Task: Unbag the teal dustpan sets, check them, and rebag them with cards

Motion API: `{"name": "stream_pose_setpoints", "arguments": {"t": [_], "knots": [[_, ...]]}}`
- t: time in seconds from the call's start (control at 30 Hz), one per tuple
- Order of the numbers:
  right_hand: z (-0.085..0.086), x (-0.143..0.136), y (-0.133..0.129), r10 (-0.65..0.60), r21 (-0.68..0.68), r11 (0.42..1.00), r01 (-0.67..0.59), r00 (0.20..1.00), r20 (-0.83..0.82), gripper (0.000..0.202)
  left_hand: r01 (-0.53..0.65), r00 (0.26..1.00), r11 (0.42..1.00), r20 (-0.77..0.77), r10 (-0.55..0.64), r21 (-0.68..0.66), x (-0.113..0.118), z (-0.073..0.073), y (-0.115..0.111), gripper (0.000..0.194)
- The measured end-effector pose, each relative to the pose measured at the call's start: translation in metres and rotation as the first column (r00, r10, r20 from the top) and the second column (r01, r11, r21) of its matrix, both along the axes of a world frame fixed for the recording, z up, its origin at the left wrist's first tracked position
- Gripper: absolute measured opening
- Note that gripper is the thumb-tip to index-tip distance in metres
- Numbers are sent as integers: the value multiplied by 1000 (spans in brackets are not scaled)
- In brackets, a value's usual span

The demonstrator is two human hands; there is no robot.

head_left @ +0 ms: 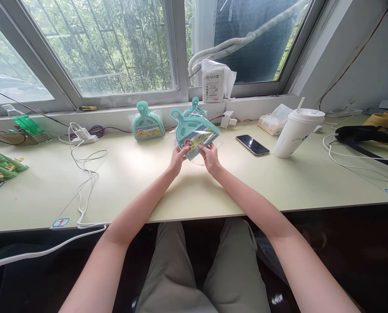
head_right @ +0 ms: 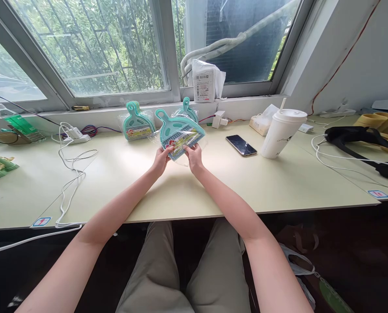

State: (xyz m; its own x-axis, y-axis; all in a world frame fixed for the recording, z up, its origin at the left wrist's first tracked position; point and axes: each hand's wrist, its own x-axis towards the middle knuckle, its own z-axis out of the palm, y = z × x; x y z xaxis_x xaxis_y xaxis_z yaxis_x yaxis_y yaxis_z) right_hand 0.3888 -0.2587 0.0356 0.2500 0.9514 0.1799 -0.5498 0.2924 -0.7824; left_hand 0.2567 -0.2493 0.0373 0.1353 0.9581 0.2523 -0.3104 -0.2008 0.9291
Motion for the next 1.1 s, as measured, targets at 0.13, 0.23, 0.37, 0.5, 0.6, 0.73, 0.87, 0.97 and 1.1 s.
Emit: {"name": "stream_pose_setpoints", "arguments": {"t": [0.13,0.23,0.37,0.5,0.6,0.73,0.87,0.97,1.1], "knots": [[0,-1,-1,-1,-3,1000,1,1000,7,30,-7,1000,1000,13,7,-5,1,0,1,41],[0,-1,-1,3,2,1000,-3,1000,16,30,-14,1000,1000,17,14,0,1,0,0,42],[0,-1,-1,21,11,1000,-21,1000,18,32,-25,999,1000,21,25,4,1,-1,0,42],[1,-1,-2,30,-2,1000,-30,1000,-8,32,-29,1000,1000,8,29,-4,0,0,1,44],[3,-1,-3,36,-23,999,-36,999,-14,28,-33,999,999,5,34,-19,1,0,0,45],[3,2,1,31,-67,997,-33,999,-34,14,-32,999,999,4,32,-36,2,2,-3,46],[-1,6,8,12,-110,994,-15,1000,-27,5,-25,1000,999,-21,24,-46,2,3,-6,46],[-4,8,11,5,-134,991,-4,1000,6,5,-22,999,999,-32,21,-46,0,4,-6,48],[-6,11,14,18,-163,987,-11,999,41,8,11,999,998,-31,-14,-67,-4,4,-2,53]]}}
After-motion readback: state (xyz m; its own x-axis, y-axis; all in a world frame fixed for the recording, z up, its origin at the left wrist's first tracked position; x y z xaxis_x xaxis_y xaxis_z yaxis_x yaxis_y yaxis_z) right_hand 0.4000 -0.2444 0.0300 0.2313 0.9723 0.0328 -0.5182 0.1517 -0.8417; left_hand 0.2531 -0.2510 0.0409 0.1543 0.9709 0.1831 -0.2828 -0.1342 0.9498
